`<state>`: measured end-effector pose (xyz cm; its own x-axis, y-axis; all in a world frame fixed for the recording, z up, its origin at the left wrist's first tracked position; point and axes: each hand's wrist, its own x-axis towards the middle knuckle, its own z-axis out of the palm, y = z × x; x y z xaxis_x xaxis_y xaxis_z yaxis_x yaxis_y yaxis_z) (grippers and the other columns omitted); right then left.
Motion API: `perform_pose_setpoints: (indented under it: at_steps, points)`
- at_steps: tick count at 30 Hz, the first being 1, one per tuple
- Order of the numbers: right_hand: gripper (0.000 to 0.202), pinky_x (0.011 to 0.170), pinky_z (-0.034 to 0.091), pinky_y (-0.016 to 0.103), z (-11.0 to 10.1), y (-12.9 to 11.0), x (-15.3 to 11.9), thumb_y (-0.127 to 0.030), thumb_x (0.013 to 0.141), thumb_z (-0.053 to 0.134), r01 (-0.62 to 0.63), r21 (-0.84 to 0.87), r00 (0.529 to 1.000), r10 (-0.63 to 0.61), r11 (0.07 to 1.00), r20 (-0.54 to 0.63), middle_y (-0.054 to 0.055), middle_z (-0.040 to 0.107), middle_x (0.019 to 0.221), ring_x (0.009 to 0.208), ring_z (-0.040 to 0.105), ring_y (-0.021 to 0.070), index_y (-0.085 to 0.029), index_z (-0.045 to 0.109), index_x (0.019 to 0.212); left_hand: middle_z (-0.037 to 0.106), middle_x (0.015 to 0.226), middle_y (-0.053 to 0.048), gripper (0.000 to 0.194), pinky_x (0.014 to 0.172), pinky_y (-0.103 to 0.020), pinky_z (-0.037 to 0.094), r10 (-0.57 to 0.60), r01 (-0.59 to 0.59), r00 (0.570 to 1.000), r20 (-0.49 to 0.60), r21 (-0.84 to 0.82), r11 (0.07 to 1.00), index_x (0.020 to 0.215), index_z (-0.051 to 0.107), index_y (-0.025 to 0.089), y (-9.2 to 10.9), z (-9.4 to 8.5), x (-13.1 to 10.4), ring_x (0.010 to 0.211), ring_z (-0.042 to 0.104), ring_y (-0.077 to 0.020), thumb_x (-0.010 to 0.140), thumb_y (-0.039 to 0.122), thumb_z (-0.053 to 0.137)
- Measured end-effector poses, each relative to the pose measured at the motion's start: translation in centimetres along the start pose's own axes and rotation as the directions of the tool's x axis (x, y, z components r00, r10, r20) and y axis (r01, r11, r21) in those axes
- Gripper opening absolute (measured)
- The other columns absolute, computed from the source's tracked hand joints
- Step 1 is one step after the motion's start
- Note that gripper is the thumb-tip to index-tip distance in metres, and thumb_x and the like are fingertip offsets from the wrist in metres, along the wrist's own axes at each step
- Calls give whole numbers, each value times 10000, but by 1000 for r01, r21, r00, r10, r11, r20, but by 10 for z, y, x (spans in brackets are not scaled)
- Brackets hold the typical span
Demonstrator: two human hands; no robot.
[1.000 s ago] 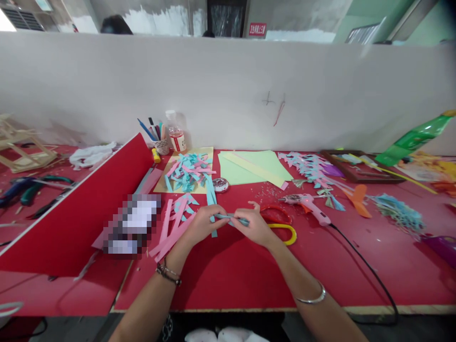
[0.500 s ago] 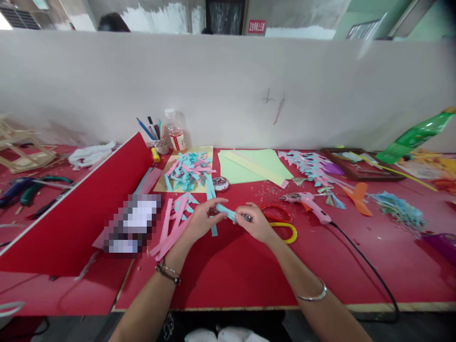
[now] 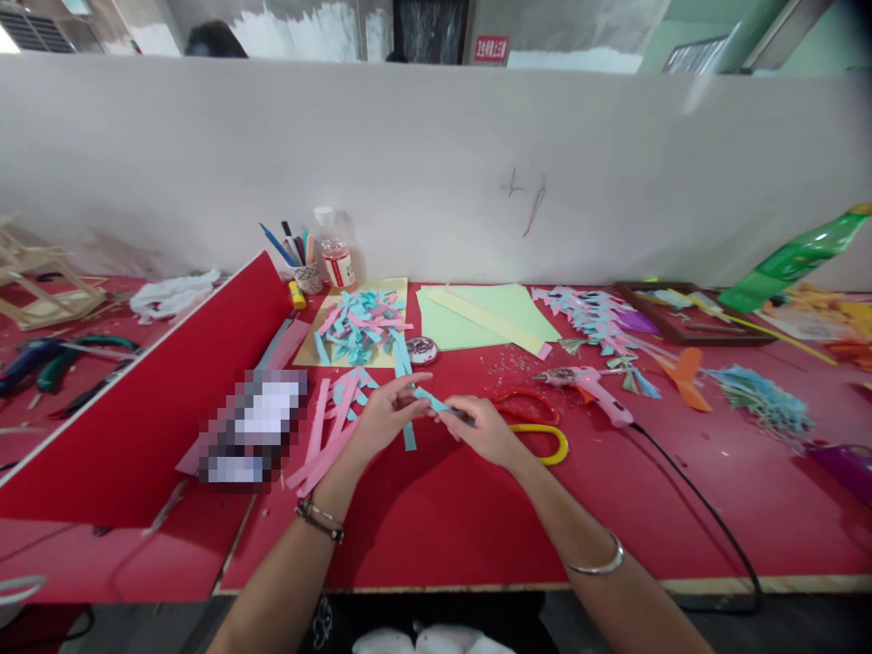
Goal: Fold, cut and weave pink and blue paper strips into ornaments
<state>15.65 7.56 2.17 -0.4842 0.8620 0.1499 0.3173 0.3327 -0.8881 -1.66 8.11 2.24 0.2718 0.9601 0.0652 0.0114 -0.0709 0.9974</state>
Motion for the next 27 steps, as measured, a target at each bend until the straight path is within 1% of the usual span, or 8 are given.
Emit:
perform_pose_setpoints:
  at_steps: [5,11,13,15,18,22,24,27]
  points:
    - [271,492,339,199,-1,1,-1,-344,835,400,-20,-15,1000,20,1000,0,-36,472,502,478,442,84,-160,585,760,663,662,-13,387,643,-262,490,-53,51,998,-33,-68,996,997,573,145,2,-1,2,626,629,-141,659,329,613]
    - [286,492,343,198,0,3,0,-357,834,402,-19,-38,1000,20,999,7,-37,471,494,474,438,82,-161,589,745,640,584,-10,252,589,-254,477,-115,111,983,-146,-37,993,677,618,144,0,-1,2,588,612,-146,646,394,612]
    - [251,517,364,203,0,3,0,-353,824,422,-21,-39,1000,21,999,2,-23,524,560,521,475,94,-165,587,804,629,577,1,237,583,-247,470,-109,104,982,-157,-39,994,662,615,145,0,-1,2,571,597,-134,641,382,618]
    - [226,574,396,218,0,3,-1,-332,799,465,-17,-26,1000,16,1000,-12,1,593,704,620,528,116,-177,557,935,622,585,9,216,583,-240,464,-93,87,981,-168,-42,995,669,612,147,1,-1,2,565,583,-122,639,360,625]
    - [323,670,422,249,1,4,-1,-298,764,515,2,-13,1000,-2,1000,-14,28,618,875,752,565,144,-195,484,1069,616,593,14,187,587,-230,457,-54,53,983,-177,-15,999,679,609,147,2,-2,2,571,571,-112,651,332,618]
    - [352,704,425,264,2,4,0,-297,745,540,14,-58,999,-16,998,-35,37,611,869,780,568,156,-189,475,1073,613,581,14,180,580,-225,452,-39,43,986,-164,18,999,682,614,142,2,-1,2,564,566,-111,662,321,609]
    - [301,690,421,261,2,3,0,-295,757,523,23,-97,999,-28,995,-45,35,610,856,770,562,157,-190,501,1038,619,587,12,183,582,-225,452,-46,51,986,-157,24,998,688,621,142,1,0,2,564,569,-112,662,323,608]
    - [200,623,409,239,2,2,0,-287,803,451,28,-121,1000,-29,992,-2,13,605,747,670,549,137,-189,539,953,632,602,6,193,590,-228,456,-60,65,986,-154,24,998,705,633,145,-1,0,3,571,577,-117,663,331,605]
